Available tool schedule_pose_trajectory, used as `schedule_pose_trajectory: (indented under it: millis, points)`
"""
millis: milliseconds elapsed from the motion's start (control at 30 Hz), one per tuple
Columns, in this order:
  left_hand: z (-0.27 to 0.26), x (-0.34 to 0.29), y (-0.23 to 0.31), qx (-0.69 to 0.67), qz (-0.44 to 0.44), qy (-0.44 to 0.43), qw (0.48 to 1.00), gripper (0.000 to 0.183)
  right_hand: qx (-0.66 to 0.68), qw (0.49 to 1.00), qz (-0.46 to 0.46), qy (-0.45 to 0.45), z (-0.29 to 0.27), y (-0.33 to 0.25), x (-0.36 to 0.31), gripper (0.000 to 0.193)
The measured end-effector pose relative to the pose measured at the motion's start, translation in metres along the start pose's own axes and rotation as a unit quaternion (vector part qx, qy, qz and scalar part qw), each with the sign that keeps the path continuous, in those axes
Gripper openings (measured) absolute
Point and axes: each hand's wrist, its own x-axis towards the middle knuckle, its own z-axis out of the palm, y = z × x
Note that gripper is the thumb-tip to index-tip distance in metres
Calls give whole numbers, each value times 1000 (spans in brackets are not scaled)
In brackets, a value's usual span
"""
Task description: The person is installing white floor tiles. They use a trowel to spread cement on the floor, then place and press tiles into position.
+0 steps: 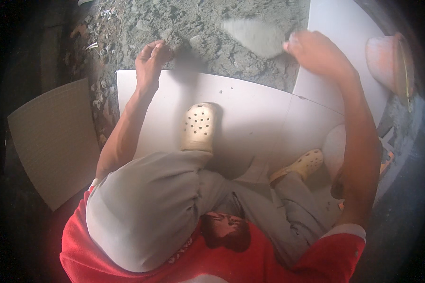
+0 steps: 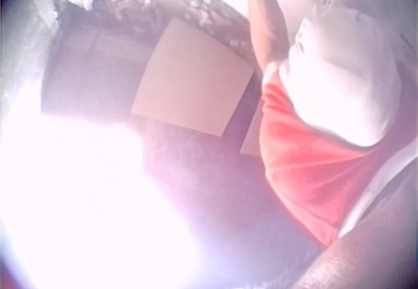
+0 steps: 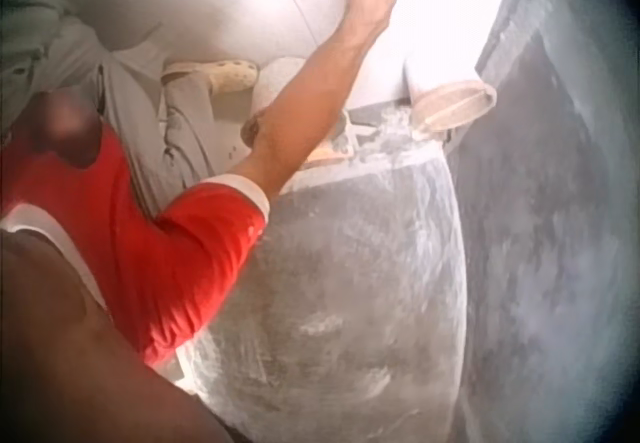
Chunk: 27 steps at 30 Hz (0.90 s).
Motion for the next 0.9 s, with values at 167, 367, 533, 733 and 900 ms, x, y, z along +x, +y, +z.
schedule_pose_trajectory:
  millis: [167, 367, 533, 733, 900]
  points:
    - [7, 1, -1, 3, 20, -19, 1000, 20, 363, 897, 214, -132, 5, -1, 45, 43]
    - [-8, 1, -2, 1, -3, 18, 1000, 19, 371, 887, 187, -204, 37, -3, 64, 41]
    - [2, 4, -1, -9, 8, 18, 1000, 19, 369, 884, 150, -245, 50, -22, 48, 39]
    - [4, 0, 0, -17, 17, 13, 1000, 18, 319, 900, 132, -265, 63, -49, 24, 44]
    - [1, 4, -4, -20, 10, 21, 1000, 18, 259, 932, 70, -244, 71, -50, 23, 40]
